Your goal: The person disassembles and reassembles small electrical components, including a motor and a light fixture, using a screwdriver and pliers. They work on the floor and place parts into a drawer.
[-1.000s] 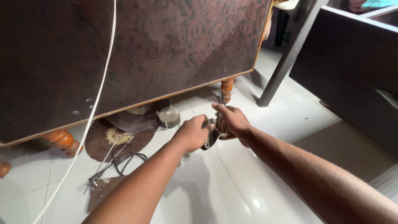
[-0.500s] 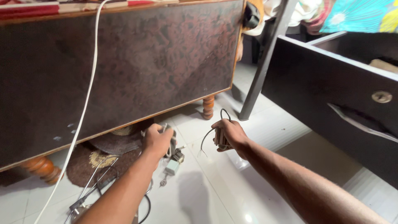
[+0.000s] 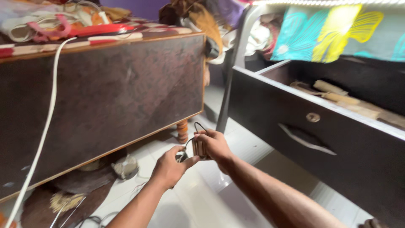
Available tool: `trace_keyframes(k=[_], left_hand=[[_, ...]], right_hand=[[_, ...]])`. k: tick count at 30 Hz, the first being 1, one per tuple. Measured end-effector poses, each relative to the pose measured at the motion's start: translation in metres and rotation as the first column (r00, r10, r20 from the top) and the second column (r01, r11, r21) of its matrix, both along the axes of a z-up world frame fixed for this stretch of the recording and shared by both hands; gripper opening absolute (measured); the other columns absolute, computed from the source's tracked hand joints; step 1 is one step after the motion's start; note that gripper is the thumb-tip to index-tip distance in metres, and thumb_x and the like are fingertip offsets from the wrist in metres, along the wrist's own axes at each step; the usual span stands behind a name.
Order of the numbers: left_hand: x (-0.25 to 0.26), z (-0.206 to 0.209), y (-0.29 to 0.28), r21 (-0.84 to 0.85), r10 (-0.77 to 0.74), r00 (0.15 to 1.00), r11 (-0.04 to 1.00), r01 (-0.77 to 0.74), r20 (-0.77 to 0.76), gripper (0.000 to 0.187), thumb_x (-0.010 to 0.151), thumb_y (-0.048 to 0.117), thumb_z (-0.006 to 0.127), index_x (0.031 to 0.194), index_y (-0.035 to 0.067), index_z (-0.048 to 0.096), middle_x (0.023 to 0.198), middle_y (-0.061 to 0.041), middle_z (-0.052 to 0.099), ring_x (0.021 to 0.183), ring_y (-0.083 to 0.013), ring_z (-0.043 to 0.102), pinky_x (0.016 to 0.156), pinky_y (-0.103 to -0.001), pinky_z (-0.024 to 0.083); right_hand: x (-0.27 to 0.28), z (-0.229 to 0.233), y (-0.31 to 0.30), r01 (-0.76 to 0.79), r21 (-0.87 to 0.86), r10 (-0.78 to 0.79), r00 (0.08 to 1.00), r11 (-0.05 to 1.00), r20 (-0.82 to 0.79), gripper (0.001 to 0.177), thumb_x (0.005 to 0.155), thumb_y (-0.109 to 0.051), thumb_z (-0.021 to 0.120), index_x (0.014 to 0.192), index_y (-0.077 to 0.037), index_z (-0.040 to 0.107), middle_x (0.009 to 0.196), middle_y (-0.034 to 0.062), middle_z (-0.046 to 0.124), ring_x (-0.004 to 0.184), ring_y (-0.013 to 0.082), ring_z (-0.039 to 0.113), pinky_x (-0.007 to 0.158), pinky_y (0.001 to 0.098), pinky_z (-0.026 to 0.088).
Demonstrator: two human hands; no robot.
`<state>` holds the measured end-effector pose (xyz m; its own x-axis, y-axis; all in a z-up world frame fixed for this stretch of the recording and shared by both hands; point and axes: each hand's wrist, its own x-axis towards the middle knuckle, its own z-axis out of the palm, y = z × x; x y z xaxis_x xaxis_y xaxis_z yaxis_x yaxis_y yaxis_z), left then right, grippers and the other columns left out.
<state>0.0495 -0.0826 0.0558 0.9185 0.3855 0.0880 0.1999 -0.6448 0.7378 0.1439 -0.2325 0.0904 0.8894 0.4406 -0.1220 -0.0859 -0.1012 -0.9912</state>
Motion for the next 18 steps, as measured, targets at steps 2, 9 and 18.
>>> trace_keyframes(k=[2,9,18], left_hand=[[0.005,0.006,-0.007,0.218,-0.081,0.925,0.976,-0.002,0.370,0.071,0.078,0.061,0.092,0.126,0.013,0.073,0.098,-0.013,0.068,0.080,-0.0214,0.068,0.064,-0.037,0.056],[0.015,0.057,-0.046,-0.287,0.112,0.988,0.955,-0.078,0.104,0.043,0.083,0.032,0.075,0.119,0.008,0.071,0.089,-0.016,0.078,0.075,-0.0273,0.076,0.074,-0.041,0.058],[0.053,0.096,-0.076,0.022,0.082,0.848,0.994,-0.109,0.523,0.037,0.088,0.030,0.071,0.117,0.008,0.073,0.098,-0.014,0.071,0.094,-0.0345,0.069,0.081,-0.045,0.052]], right_hand=[[0.003,0.009,-0.004,-0.002,0.057,0.003,1.000,0.998,-0.025,0.033,0.094,-0.027,0.061,0.120,-0.010,0.070,0.105,0.0069,0.071,0.089,0.0164,0.070,0.075,0.0360,0.061],[0.012,0.044,-0.008,0.013,0.201,0.000,0.998,0.979,-0.066,0.033,0.101,-0.036,0.053,0.123,-0.018,0.069,0.107,0.0006,0.063,0.091,0.0148,0.068,0.077,0.0347,0.056],[0.061,0.080,-0.025,-0.015,-0.027,0.018,0.997,1.000,0.081,0.058,0.088,-0.037,0.069,0.136,-0.013,0.048,0.114,0.0085,0.064,0.101,0.0208,0.067,0.078,0.0421,0.062]])
